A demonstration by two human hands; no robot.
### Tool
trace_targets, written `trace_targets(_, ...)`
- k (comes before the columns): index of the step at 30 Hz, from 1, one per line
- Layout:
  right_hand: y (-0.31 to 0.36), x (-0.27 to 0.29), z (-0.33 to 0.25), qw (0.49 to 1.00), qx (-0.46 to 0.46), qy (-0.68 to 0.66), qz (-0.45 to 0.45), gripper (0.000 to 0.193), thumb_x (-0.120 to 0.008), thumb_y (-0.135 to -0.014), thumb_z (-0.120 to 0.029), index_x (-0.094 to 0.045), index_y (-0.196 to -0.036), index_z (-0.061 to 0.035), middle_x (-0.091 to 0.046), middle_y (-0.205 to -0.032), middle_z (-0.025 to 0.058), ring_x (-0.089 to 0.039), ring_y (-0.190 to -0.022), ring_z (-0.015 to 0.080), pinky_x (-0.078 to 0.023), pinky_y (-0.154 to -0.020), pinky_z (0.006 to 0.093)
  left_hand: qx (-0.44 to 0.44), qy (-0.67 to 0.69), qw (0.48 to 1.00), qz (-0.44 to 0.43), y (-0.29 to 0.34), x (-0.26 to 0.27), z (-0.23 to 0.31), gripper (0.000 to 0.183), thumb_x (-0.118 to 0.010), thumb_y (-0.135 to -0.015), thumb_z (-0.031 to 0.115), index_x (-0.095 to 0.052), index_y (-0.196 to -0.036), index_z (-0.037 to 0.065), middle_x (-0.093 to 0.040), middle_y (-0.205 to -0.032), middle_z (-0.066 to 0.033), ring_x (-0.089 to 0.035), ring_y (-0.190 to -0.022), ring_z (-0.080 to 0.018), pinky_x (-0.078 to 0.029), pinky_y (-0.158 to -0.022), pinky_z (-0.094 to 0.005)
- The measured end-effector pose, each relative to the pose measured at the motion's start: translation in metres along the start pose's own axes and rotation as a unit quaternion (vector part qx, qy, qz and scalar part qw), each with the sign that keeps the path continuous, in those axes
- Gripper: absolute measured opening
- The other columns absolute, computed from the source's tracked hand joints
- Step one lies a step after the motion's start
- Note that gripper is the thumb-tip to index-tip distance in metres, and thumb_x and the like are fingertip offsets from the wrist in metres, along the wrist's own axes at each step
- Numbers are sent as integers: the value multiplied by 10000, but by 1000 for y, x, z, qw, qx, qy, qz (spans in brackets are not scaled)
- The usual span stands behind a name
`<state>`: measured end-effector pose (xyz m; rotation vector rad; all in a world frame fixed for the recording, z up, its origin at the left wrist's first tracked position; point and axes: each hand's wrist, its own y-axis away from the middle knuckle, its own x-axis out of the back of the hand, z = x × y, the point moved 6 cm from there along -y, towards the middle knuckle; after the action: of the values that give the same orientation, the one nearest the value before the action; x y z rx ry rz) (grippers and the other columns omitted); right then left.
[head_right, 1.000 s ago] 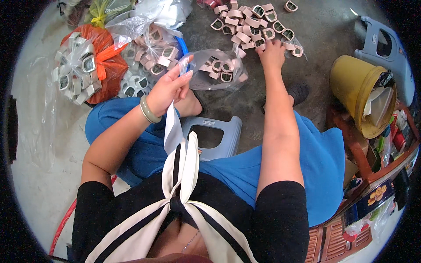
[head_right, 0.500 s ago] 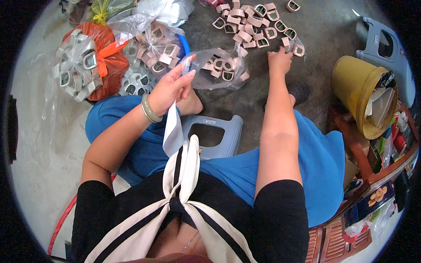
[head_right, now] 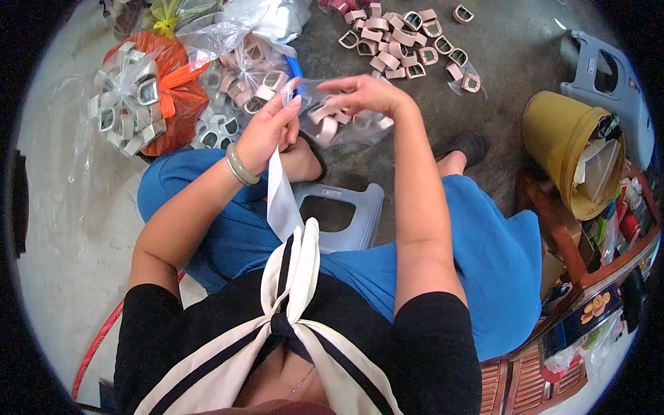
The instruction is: Sorting small pink shoe components and placing them into plastic bags for organization.
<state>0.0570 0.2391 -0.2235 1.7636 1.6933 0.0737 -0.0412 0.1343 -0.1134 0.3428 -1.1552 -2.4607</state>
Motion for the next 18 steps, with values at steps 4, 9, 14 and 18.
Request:
trace_targets(4,26,129,76,883,-67,20,464,296,-614,-802,-327,-674,-925,-65,-675,-781,22,-616,-661,114,-463,-591,238,12,8,999,-32,-2,-6,-8,506,-501,-926,278,-319,-1373,126,-422,-549,50,-357,-448,-15,-248,-417,-158)
trace_targets(9,24,153,101,795,-105,274,531,643,-701,-669,-446,-557,-1188,-94,-598,-1068,195,-578,-1000,310,-457,-854,381,16,-16,997,-79,13,-14,0,409,-503,-925,235,-422,-1293,76,-479,-716,58,-436,-515,-36,-323,-459,-172)
trace_targets(14,8,156,115,813,-74,148,558,544,-753,-647,-329,-616,-1120,-99,-608,-972,134,-602,-900,257,-483,-786,346,40,-27,995,-85,15,-13,1,482,-474,-938,270,-316,-1380,161,-436,-555,38,-314,-417,-10,-219,-395,-158)
trace_targets(18,24,161,146,819,-11,-148,554,308,-713,-680,-69,-664,-983,-41,-568,-688,-13,-474,-536,63,-378,-480,208,39,-1,997,-74,12,-9,2,481,-471,-940,268,-312,-1382,164,-438,-556,35,-305,-408,-8,-215,-382,-156)
